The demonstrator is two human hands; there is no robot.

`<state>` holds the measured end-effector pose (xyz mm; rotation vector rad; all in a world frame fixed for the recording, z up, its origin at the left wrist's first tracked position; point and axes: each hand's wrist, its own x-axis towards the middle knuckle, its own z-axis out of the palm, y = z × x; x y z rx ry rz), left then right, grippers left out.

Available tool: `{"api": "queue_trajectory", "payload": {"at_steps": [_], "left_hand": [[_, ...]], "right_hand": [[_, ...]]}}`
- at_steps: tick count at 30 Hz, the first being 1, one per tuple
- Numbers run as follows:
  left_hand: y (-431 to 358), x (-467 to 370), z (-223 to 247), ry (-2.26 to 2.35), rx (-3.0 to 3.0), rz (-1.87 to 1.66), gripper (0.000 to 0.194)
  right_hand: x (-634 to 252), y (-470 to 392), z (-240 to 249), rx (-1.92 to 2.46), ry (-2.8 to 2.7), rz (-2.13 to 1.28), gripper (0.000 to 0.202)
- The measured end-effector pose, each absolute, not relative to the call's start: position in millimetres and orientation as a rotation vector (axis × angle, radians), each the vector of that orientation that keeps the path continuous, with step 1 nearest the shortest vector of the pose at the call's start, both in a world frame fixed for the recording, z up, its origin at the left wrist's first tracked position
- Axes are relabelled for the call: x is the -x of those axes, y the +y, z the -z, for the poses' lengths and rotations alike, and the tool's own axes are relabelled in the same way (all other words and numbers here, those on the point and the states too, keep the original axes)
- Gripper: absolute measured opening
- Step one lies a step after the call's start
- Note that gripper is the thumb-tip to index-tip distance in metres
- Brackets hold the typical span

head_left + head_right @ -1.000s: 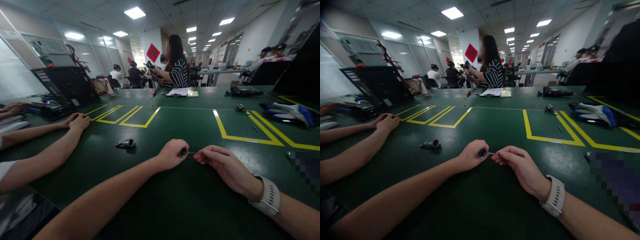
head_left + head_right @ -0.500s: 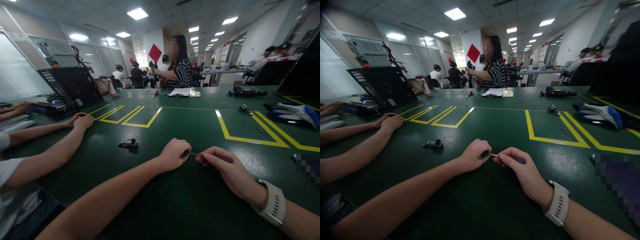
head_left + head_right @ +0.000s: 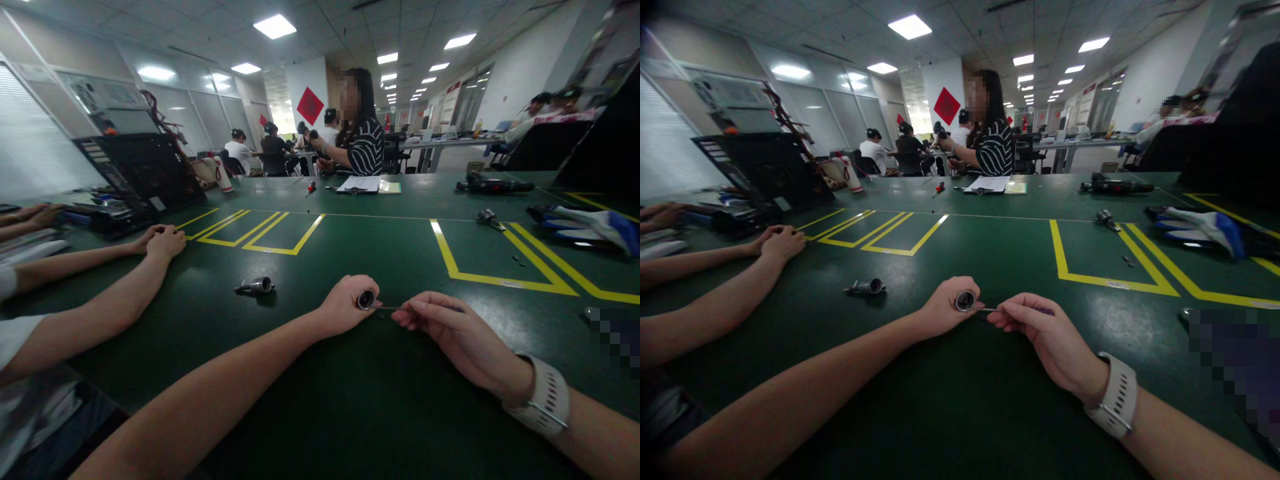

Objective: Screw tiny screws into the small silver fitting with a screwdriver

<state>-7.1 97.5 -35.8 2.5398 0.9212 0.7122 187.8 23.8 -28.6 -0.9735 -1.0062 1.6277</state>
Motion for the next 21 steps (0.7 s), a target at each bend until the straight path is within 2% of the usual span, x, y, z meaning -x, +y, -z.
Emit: {"api": "queue_trajectory", "payload": {"at_steps": [6, 14, 16, 21], "left_hand": [[98, 7, 37, 0.918, -2.551, -0.723, 0.012], [93, 6, 33, 0.888, -2.782, -0.563, 0.004], [92, 6, 33, 0.870, -2.815, -0.532, 0.005], [93, 7, 33, 0.807, -2.783, -0.553, 0.003]], "right_hand": [[-184, 22, 29, 0.986, -1.024, -1.520, 0.015], [-179, 9, 25, 1.248, -1.571, -1.022, 0.023], [-179, 10, 25, 1.245, -1.565, -1.062, 0.022], [-184, 19, 27, 1.086, -1.188, -1.471, 0.019]]}}
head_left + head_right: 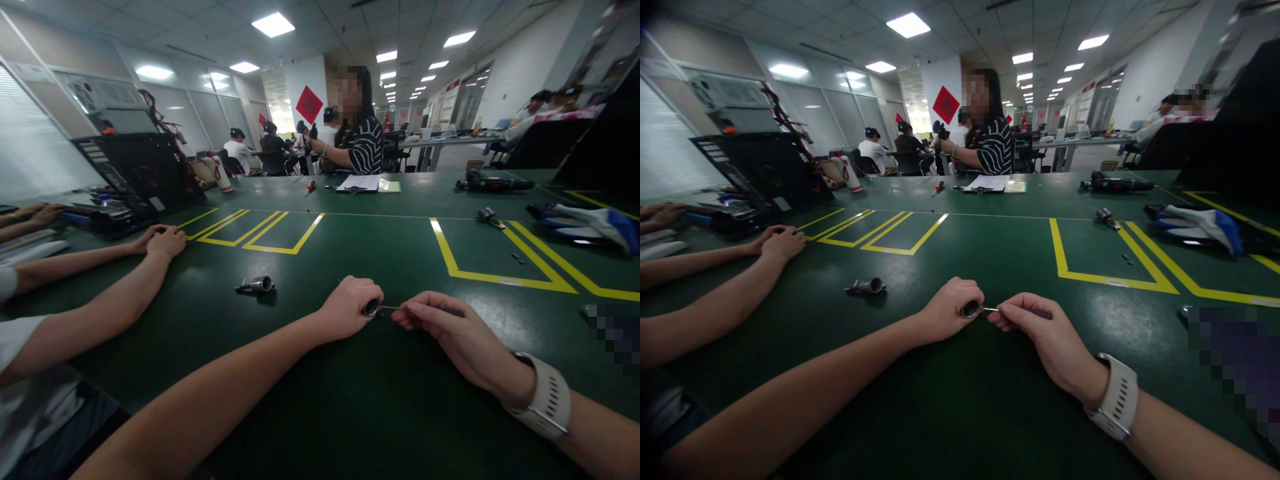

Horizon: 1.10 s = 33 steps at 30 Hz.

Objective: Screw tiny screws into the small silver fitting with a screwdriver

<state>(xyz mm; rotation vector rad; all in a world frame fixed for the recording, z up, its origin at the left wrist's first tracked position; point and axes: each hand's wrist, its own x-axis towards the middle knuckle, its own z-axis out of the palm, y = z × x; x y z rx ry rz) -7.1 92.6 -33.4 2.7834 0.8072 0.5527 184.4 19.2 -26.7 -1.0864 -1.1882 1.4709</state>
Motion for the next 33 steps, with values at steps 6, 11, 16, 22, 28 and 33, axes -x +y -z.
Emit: {"api": "queue_trajectory", "payload": {"at_steps": [6, 11, 16, 22, 28, 33], "left_hand": [[95, 6, 34, 0.823, -2.675, -0.609, 0.005], [97, 5, 39, 1.089, -2.603, -0.647, 0.003], [99, 5, 41, 1.388, -2.385, -0.847, 0.007], [100, 7, 43, 1.453, -2.298, -1.021, 0.013], [103, 6, 44, 1.374, -2.282, -1.174, 0.017], [101, 8, 41, 1.308, -2.246, -1.232, 0.017]], "right_hand": [[-185, 22, 28, 1.016, -1.055, -1.593, 0.014], [-183, 21, 30, 1.012, -1.090, -1.425, 0.018], [-182, 14, 27, 1.180, -1.569, -1.009, 0.020], [-174, 12, 37, 1.201, -2.152, -0.712, 0.022], [-171, 25, 43, 1.159, -2.177, -0.603, 0.022], [-172, 20, 40, 1.127, -2.206, -0.651, 0.024]]}}
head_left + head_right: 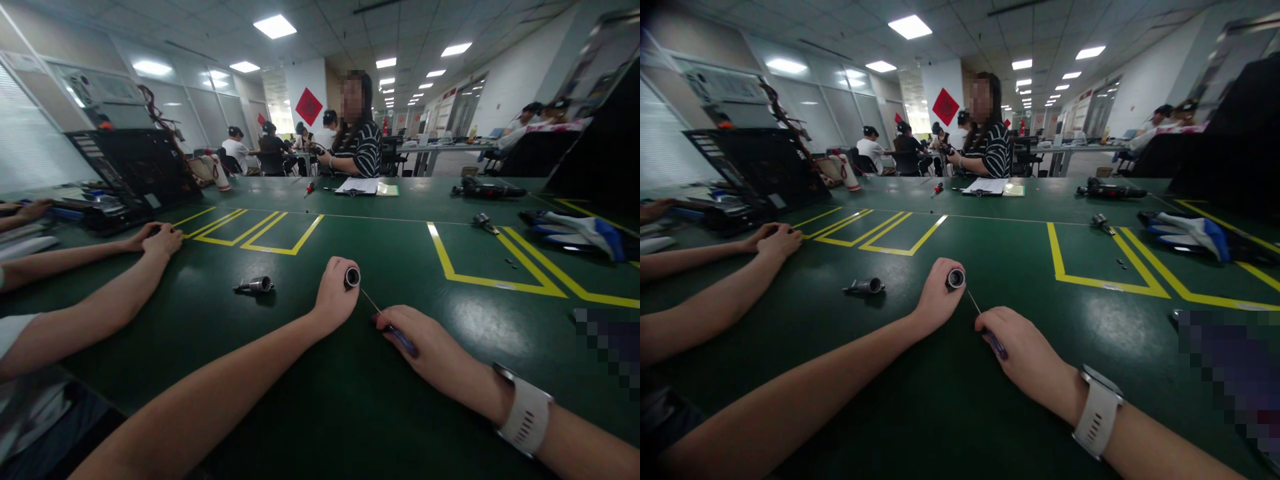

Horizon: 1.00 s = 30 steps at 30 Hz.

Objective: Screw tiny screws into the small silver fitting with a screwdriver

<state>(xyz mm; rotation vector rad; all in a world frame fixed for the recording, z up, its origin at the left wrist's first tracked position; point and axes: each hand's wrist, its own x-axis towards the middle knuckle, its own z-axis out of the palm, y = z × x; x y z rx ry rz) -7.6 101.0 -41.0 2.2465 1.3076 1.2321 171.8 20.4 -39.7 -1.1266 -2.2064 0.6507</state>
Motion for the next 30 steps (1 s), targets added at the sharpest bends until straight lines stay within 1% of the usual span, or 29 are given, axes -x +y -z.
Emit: {"api": "queue_trajectory", "payload": {"at_steps": [3, 6, 10, 14, 18, 20, 25, 30], "left_hand": [[100, 9, 40, 1.282, -2.236, -1.252, 0.018], [101, 9, 41, 1.264, -2.199, -1.273, 0.020], [102, 7, 40, 1.167, -2.233, -1.202, 0.016], [100, 6, 38, 1.042, -2.342, -0.979, 0.013], [97, 6, 37, 1.055, -2.376, -0.832, 0.013], [96, 6, 36, 1.066, -2.382, -0.830, 0.014], [96, 5, 36, 1.052, -2.458, -0.809, 0.011], [94, 4, 37, 1.043, -2.648, -0.688, 0.001]], "right_hand": [[-172, 16, 39, 1.115, -2.236, -0.598, 0.026], [-171, 12, 35, 1.104, -2.248, -0.540, 0.020], [-172, 6, 27, 1.036, -2.100, -0.481, 0.016], [-178, 1, 22, 0.973, -1.935, -0.652, 0.015], [-180, 1, 20, 1.058, -1.812, -0.869, 0.030], [-179, 3, 19, 1.099, -1.769, -0.924, 0.032], [-176, 6, 18, 1.135, -1.731, -0.972, 0.027], [-175, 3, 19, 1.108, -1.841, -0.843, 0.023]]}}
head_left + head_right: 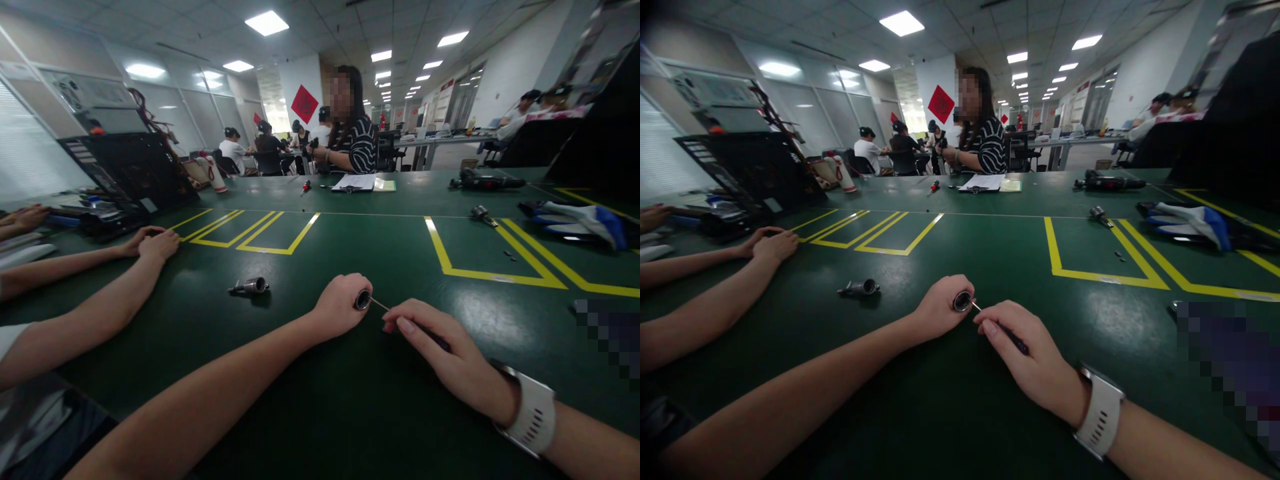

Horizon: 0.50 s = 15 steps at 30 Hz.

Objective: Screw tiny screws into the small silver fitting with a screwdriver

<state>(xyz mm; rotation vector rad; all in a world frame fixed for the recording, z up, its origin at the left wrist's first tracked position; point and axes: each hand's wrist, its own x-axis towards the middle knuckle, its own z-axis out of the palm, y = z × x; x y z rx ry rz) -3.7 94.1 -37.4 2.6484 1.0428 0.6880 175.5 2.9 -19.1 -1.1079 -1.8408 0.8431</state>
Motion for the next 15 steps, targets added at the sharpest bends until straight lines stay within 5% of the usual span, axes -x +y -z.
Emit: {"api": "queue_trajectory", "payload": {"at_steps": [6, 15], "left_hand": [[92, 3, 35, 1.001, -2.755, -0.543, 0.007], [91, 5, 31, 0.934, -2.764, -0.526, 0.006]], "right_hand": [[-174, 1, 20, 1.159, -1.850, -0.694, 0.018], [-182, 14, 28, 1.133, -1.456, -1.186, 0.023]]}}
